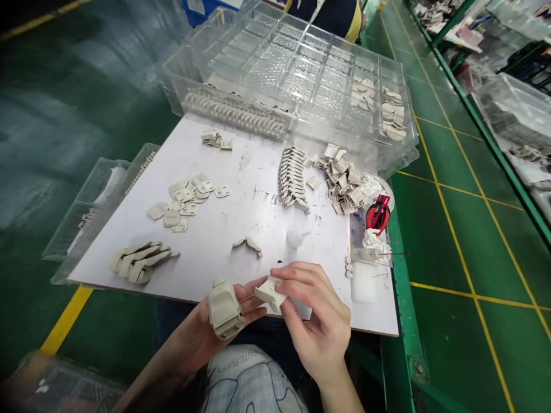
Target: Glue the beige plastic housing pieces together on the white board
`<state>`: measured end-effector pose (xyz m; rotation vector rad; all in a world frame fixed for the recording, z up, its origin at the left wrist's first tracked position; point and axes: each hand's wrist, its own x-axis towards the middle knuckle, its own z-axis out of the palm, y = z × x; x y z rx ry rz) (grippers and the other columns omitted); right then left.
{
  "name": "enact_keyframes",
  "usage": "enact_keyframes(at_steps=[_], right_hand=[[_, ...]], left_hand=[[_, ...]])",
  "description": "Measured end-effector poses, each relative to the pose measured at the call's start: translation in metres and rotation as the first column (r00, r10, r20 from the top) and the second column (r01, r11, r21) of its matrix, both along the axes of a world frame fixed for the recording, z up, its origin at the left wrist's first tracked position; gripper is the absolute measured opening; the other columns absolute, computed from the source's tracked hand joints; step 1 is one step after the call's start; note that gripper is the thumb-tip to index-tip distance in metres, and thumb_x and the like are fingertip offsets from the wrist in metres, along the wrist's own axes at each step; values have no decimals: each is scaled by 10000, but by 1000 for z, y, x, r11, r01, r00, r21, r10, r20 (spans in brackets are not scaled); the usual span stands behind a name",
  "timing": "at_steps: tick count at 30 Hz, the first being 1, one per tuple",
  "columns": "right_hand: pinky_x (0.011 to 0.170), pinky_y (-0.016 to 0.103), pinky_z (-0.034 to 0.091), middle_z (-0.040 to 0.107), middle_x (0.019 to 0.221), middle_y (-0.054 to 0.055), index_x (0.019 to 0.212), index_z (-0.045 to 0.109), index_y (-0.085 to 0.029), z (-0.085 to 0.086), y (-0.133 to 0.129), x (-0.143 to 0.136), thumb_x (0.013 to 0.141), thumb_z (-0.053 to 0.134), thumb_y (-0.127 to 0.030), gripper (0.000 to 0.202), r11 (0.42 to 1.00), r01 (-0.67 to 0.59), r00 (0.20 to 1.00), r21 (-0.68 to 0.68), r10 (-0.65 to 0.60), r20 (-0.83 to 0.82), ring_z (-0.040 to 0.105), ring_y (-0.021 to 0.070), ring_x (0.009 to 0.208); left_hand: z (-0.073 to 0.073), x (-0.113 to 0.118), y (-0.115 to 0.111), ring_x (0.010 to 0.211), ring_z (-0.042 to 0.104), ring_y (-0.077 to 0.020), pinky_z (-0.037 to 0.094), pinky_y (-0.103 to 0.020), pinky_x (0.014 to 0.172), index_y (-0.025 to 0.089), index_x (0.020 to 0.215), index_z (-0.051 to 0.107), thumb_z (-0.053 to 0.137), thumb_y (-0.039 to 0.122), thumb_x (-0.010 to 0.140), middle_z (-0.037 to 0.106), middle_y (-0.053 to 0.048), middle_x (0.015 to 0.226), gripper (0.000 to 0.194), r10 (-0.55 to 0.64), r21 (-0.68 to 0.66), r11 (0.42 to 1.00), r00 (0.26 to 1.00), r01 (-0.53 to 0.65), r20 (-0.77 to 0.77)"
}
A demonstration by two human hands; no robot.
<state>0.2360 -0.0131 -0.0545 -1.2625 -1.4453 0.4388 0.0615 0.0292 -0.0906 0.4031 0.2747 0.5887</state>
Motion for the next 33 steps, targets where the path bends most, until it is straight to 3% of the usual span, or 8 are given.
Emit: enact_keyframes(at_steps=[9, 14, 18, 21, 23, 26, 29, 33], right_hand=[[622, 208, 461, 639, 822, -30, 936, 688, -276, -23, -7, -10, 969, 610, -239, 92, 936, 68, 890, -346, -213, -403, 571, 94, 710], [743, 258, 467, 618, 852, 0, 934, 684, -262, -7, -2, -1, 970, 596, -200, 114, 929, -85, 987, -362, 28, -160, 562, 138, 862], [756, 282, 482, 642, 896, 27, 926, 705, -239, 6, 4, 15, 964, 605, -223, 109, 877, -251, 961, -411, 276, 1, 588, 157, 882], [677, 287, 460, 610, 820, 13, 891, 700, -231, -7, 14, 29, 940, 646, -315, 111, 958, 81, 996, -274, -64, 70, 581, 157, 771], [608, 286, 411, 541, 732, -24, 893, 678, -222, -22, 24, 36, 873, 722, -362, 148, 901, 381, 922, -208, -353, 159, 502, 139, 643], [602, 292, 392, 495, 685, -42, 803, 646, -206, -40, 37, 39, 819, 759, -382, 210, 841, 467, 870, -273, -383, 309, 435, 127, 590], [661, 296, 432, 576, 773, -2, 791, 614, -205, -41, 39, 36, 853, 695, -427, 245, 864, 414, 907, -286, -419, 47, 537, 156, 706], [660, 307, 463, 668, 895, 29, 1013, 583, -236, -24, 32, 37, 878, 661, -495, 302, 940, 224, 834, -257, -321, -448, 611, 176, 750]], left_hand=[[-6, -10, 9, 1506, 294, -390, 219, -486, 1222, 255, 1022, 810, 781, 608, 740, 438, -80, 1596, 453, 13, 281, 959, 981, 42, -192], [-11, -17, 16, 1278, 570, -364, 349, -484, 1157, 204, 1003, 799, 755, 677, 720, 542, -120, 1500, 553, -187, 77, 977, 972, 199, -140], [-10, -18, 18, 1178, 646, -326, 407, -433, 1109, 189, 987, 801, 801, 653, 680, 715, -93, 1237, 556, -278, -11, 960, 948, 279, -156], [-11, -15, 15, 1236, 632, -308, 418, -396, 1113, 201, 982, 805, 827, 590, 695, 755, -83, 1173, 484, -205, -99, 976, 974, 195, -95], [-12, -10, 11, 1294, 600, -296, 414, -393, 1132, 210, 989, 807, 816, 564, 729, 744, -81, 1236, 439, -88, -187, 979, 995, 76, -56], [-13, -1, 6, 1316, 591, -269, 412, -382, 1143, 232, 1049, 799, 778, 546, 785, 727, -56, 1292, 411, 60, -339, 938, 996, -79, -67], [-11, 8, 5, 1319, 590, -260, 395, -367, 1152, 230, 1074, 792, 774, 526, 801, 724, -56, 1300, 403, 108, -433, 893, 992, -126, -66], [-8, 15, 6, 1340, 571, -264, 363, -376, 1170, 236, 1077, 788, 772, 506, 810, 733, -52, 1280, 380, 126, -483, 866, 991, -127, -34]])
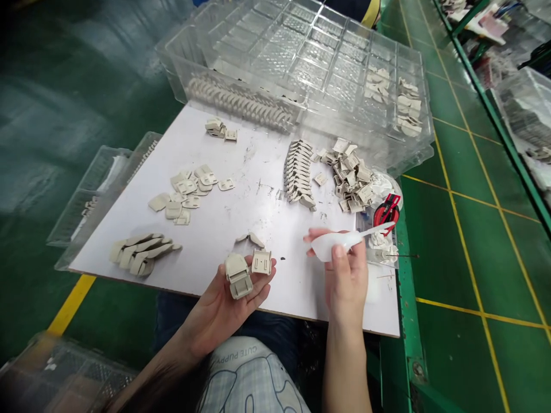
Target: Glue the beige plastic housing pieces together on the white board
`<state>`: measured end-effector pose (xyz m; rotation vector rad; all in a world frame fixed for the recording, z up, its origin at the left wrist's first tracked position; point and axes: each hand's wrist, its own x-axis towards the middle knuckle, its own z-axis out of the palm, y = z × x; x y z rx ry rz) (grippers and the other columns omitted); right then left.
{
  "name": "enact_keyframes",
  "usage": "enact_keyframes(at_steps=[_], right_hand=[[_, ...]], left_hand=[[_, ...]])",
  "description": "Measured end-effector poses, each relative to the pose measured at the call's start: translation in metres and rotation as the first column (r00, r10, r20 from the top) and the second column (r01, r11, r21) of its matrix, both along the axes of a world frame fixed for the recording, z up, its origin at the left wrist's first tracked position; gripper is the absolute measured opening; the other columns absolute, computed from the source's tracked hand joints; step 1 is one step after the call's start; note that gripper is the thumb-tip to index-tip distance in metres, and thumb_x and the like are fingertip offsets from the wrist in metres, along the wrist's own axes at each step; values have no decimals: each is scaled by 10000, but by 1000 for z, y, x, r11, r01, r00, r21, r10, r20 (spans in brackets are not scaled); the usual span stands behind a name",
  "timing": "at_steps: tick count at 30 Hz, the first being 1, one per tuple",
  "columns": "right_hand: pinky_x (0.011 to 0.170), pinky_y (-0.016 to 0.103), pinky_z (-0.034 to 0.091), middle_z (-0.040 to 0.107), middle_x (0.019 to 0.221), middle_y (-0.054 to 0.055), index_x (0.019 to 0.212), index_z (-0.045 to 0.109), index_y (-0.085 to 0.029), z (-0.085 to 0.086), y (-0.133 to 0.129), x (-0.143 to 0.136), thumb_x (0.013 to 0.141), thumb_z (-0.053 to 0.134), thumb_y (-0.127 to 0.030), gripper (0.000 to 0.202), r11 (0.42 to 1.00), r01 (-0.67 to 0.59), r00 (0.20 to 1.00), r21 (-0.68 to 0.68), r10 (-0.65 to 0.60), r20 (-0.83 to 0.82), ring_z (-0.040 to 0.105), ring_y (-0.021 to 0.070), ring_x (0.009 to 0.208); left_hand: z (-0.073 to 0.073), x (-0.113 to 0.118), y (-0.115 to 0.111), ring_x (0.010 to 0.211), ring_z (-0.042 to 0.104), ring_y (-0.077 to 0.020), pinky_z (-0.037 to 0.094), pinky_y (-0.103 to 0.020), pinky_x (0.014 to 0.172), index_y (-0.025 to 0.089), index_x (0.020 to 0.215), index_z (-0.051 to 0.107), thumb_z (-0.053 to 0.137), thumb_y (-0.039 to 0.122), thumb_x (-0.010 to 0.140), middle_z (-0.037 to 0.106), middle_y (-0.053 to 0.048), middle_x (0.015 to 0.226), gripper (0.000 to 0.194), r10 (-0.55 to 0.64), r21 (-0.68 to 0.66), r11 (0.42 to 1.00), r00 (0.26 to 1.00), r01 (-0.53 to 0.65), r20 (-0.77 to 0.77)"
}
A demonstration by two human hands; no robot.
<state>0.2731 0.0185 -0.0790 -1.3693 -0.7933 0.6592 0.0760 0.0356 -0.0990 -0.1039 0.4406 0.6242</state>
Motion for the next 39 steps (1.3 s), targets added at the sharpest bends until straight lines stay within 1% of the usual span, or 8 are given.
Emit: enact_keyframes(at_steps=[3, 5, 8, 13, 18, 25, 31, 39], right_hand=[[539, 244, 356, 509, 600, -64, 873, 580, -228, 12, 0, 1, 793, 787, -477, 334, 996, -48, 996, 81, 54, -69, 443, 109, 536], [520, 242, 318, 415, 583, -71, 787, 579, -215, 17, 5, -1, 763, 799, -515, 373, 993, -34, 989, 110, 49, -138, 370, 97, 529], [550, 270, 318, 367, 648, -46, 705, 523, -212, 22, 18, -11, 868, 617, -627, 455, 994, 25, 978, 109, -2, -207, 349, 110, 572], [623, 317, 313, 318, 594, -47, 595, 434, -221, 20, 25, -25, 857, 665, -463, 425, 971, 116, 984, 207, -141, 110, 382, 143, 616], [641, 342, 279, 286, 565, -39, 538, 374, -214, 10, 19, -24, 887, 662, -390, 486, 956, 37, 897, 291, -161, 413, 339, 146, 612], [586, 331, 243, 325, 632, -24, 589, 402, -214, 8, 14, -27, 925, 626, -428, 457, 991, 53, 922, 122, -95, 376, 343, 141, 611], [565, 325, 239, 345, 622, -29, 568, 440, -204, 16, 11, -31, 942, 633, -349, 446, 995, 26, 947, 99, -56, 317, 367, 123, 586], [550, 320, 241, 349, 648, -27, 589, 429, -205, 15, 12, -31, 940, 629, -401, 449, 998, 34, 940, 56, -51, 337, 370, 119, 584]], left_hand=[[-1, 1, 1, 1383, 528, -275, 323, -386, 1193, 241, 1086, 783, 756, 519, 821, 728, -47, 1286, 385, 1, 5, 1000, 1000, -1, 7], [-2, 2, 1, 1409, 497, -287, 306, -394, 1201, 243, 1080, 784, 758, 529, 815, 723, -47, 1292, 391, -14, 16, 1000, 1000, 14, 12], [-4, 2, 1, 1431, 468, -296, 282, -405, 1211, 247, 1072, 784, 762, 528, 812, 717, -53, 1298, 383, -31, 19, 999, 999, 31, 20], [-5, 1, 2, 1457, 431, -296, 248, -405, 1222, 238, 1068, 783, 745, 543, 820, 694, -67, 1334, 395, -41, 29, 999, 997, 39, 62], [-6, 1, 0, 1448, 442, -294, 248, -411, 1226, 235, 1079, 784, 723, 551, 838, 694, -54, 1335, 402, -44, 46, 998, 996, 41, 78], [-8, 1, 0, 1447, 437, -317, 271, -435, 1222, 230, 1066, 792, 740, 545, 827, 683, -45, 1355, 399, -46, 50, 998, 997, 42, 69], [-8, 1, 1, 1439, 443, -328, 287, -445, 1217, 232, 1045, 800, 744, 550, 819, 683, -41, 1352, 394, -43, 51, 998, 998, 41, 47], [-7, 1, 0, 1440, 439, -339, 264, -461, 1228, 215, 1040, 801, 755, 542, 812, 682, -59, 1349, 401, -44, 46, 998, 998, 43, 40]])
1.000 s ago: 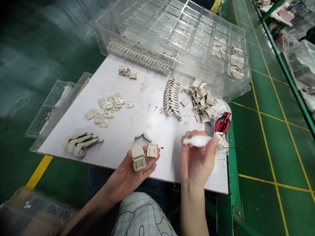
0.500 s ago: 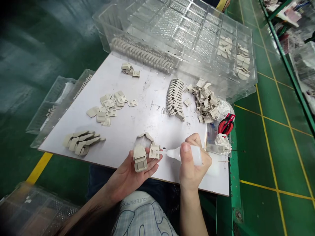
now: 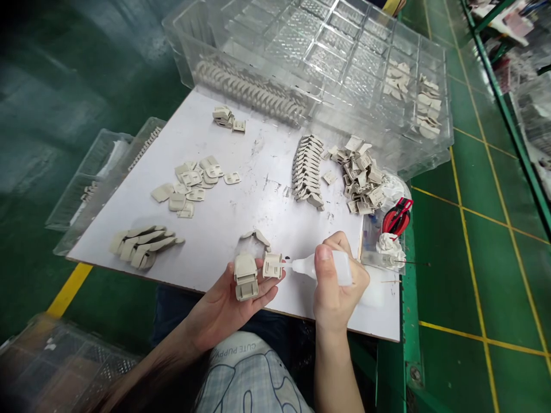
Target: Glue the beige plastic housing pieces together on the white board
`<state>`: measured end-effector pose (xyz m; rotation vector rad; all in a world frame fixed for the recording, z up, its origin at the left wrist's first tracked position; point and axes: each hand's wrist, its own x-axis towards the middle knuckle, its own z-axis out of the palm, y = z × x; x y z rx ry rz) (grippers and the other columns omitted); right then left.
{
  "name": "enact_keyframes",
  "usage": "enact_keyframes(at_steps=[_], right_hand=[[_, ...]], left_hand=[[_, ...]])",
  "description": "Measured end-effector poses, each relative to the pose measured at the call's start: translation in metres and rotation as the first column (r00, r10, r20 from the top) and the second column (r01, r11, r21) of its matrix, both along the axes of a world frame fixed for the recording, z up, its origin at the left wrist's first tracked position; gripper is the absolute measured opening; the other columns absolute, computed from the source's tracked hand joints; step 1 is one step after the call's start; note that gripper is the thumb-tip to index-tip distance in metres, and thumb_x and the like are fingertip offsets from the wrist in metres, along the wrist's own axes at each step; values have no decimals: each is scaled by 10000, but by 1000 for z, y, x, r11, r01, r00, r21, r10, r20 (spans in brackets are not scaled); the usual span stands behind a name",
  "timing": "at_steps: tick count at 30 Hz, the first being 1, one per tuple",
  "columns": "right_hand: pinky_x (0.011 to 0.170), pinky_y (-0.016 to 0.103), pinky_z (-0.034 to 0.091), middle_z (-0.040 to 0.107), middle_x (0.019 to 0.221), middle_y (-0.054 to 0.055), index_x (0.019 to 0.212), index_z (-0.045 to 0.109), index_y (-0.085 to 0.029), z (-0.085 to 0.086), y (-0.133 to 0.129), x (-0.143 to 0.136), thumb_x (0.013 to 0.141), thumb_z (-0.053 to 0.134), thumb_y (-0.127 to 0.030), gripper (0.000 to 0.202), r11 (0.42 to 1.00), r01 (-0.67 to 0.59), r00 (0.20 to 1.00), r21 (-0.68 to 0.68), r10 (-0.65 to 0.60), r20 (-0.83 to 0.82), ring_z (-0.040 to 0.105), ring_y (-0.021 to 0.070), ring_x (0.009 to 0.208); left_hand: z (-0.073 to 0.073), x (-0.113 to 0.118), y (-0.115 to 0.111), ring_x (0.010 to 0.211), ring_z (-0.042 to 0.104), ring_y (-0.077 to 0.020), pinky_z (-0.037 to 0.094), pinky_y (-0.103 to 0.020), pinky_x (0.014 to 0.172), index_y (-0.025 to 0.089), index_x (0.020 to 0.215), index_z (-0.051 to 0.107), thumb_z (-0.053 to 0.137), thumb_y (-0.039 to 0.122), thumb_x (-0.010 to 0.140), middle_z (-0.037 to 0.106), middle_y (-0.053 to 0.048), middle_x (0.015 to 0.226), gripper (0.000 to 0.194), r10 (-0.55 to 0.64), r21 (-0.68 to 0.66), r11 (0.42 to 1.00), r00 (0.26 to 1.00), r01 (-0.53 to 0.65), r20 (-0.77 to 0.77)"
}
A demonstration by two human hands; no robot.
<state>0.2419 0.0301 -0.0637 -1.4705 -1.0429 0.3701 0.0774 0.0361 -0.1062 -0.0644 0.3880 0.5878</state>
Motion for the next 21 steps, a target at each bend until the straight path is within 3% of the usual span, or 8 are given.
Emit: enact_keyframes(at_steps=[5, 15, 21], right_hand=[[545, 318, 222, 344, 646, -32, 597, 415, -201, -4, 2, 0, 936, 638, -374, 441, 999, -1, 1000, 45, 0, 9, 351, 107, 572], [534, 315, 244, 380, 658, -21, 615, 432, -206, 5, -2, -1, 938, 628, -381, 417, 999, -15, 1000, -50, 15, -11, 380, 115, 577], [543, 320, 235, 362, 646, -27, 594, 426, -202, 0, -1, -1, 940, 632, -367, 434, 1000, -9, 1000, 2, 9, -11, 368, 110, 573]], left_hand=[[0, 0, 0, 1437, 443, -336, 279, -447, 1222, 214, 1040, 802, 760, 544, 806, 686, -54, 1347, 407, -6, -2, 1000, 1000, 6, 2], [-1, 0, 0, 1448, 426, -342, 245, -472, 1235, 221, 1039, 800, 748, 543, 818, 681, -62, 1349, 394, -2, 8, 1000, 1000, 2, 12], [0, 0, 0, 1439, 439, -334, 272, -453, 1221, 223, 1036, 804, 756, 544, 811, 686, -58, 1338, 395, -3, 4, 1000, 1000, 3, 7]])
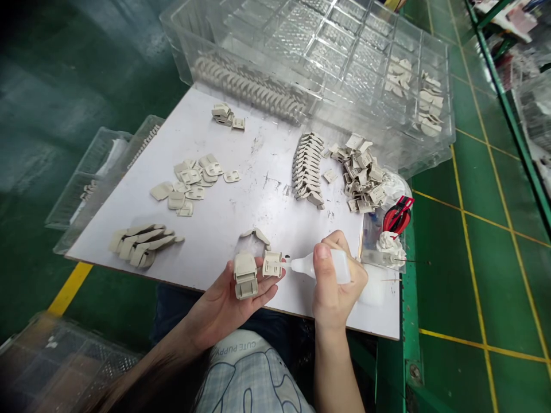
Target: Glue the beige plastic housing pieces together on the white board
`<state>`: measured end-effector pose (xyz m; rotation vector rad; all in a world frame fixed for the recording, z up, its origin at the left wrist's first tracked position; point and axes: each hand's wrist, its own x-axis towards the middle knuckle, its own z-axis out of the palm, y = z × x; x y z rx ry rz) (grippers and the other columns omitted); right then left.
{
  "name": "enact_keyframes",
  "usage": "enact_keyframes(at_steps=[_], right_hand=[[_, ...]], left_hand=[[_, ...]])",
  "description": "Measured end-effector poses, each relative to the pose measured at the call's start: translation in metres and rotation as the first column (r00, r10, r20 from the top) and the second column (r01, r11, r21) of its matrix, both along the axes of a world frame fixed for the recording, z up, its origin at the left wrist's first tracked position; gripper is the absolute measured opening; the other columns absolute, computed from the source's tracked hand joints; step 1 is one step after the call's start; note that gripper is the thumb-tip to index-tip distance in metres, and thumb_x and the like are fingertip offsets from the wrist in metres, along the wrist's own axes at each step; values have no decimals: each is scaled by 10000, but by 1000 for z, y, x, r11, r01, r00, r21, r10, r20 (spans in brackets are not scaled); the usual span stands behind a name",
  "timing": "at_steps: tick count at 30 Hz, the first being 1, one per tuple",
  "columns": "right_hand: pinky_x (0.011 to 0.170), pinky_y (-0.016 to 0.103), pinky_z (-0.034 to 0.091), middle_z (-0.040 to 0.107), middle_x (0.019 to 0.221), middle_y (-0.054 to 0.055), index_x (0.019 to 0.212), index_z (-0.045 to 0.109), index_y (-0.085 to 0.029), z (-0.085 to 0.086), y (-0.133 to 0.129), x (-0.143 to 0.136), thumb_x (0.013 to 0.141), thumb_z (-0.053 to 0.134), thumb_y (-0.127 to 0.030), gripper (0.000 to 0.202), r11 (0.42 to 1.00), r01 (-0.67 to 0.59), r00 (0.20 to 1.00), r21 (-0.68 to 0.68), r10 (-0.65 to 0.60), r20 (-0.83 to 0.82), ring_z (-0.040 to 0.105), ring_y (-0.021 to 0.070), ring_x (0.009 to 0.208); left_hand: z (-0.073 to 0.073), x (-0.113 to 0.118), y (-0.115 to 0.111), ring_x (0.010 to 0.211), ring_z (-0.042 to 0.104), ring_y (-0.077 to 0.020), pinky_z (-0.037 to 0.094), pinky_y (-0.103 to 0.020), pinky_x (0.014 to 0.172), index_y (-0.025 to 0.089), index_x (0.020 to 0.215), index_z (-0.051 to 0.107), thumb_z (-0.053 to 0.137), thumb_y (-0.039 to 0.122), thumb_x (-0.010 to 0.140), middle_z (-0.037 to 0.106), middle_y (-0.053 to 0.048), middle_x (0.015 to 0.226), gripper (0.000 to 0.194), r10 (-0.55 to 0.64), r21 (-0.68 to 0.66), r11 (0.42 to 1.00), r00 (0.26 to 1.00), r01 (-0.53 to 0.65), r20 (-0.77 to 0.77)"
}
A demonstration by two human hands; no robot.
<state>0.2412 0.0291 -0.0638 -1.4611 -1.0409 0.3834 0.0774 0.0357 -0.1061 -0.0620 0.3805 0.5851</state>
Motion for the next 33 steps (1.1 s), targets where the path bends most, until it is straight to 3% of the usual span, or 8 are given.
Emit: enact_keyframes(at_steps=[7, 20, 23, 26, 28, 30, 33], right_hand=[[542, 322, 238, 386, 644, -21, 594, 452, -202, 1, -1, 2, 937, 628, -382, 425, 1000, 18, 1000, -21, -18, -2, 380, 119, 579], [535, 298, 222, 386, 620, -37, 575, 467, -186, -3, -4, 8, 924, 653, -317, 417, 999, 28, 999, 44, -26, -42, 374, 98, 563], [544, 291, 238, 381, 615, -39, 577, 472, -188, -5, -3, 11, 911, 675, -356, 425, 996, 70, 996, 61, -66, -64, 373, 101, 571], [575, 274, 303, 410, 636, -39, 649, 531, -196, -11, 2, 18, 878, 688, -502, 414, 984, 160, 973, 77, -143, -181, 403, 112, 606], [608, 269, 352, 465, 687, -30, 722, 574, -201, -18, 4, 25, 834, 672, -630, 454, 982, 184, 944, 32, -167, -284, 440, 120, 639], [648, 274, 386, 543, 779, -5, 807, 632, -200, -27, 5, 32, 809, 663, -670, 471, 989, 114, 938, -97, -140, -317, 494, 136, 704], [693, 286, 399, 635, 999, 40, 990, 711, -206, -39, 5, 38, 814, 701, -563, 398, 940, -3, 986, -341, -54, -159, 526, 150, 785]], left_hand=[[-2, 0, -1, 1396, 496, -323, 293, -449, 1213, 227, 1026, 805, 756, 543, 812, 715, -32, 1286, 385, 13, -12, 1000, 1000, -13, -7], [4, 0, 1, 1430, 462, -322, 279, -412, 1219, 207, 1029, 807, 788, 513, 792, 736, -35, 1272, 387, 5, -39, 999, 1000, -5, 4], [3, -1, 1, 1434, 461, -313, 264, -414, 1222, 219, 1037, 805, 784, 517, 794, 735, -38, 1281, 385, -3, -30, 1000, 1000, 3, 8], [1, -1, 1, 1439, 455, -310, 241, -420, 1228, 223, 1046, 802, 776, 523, 801, 727, -52, 1298, 388, -11, -20, 1000, 1000, 12, 13], [1, -2, 2, 1439, 456, -311, 230, -422, 1233, 221, 1052, 800, 770, 524, 806, 721, -54, 1308, 392, -10, -21, 1000, 1000, 11, 14], [0, -1, 2, 1437, 458, -312, 225, -425, 1236, 216, 1061, 797, 765, 527, 809, 716, -56, 1316, 401, -6, -28, 1000, 1000, 7, 10], [0, -1, 1, 1438, 457, -311, 232, -424, 1235, 205, 1052, 798, 758, 532, 813, 721, -65, 1304, 407, -2, -42, 999, 1000, 2, -2]])
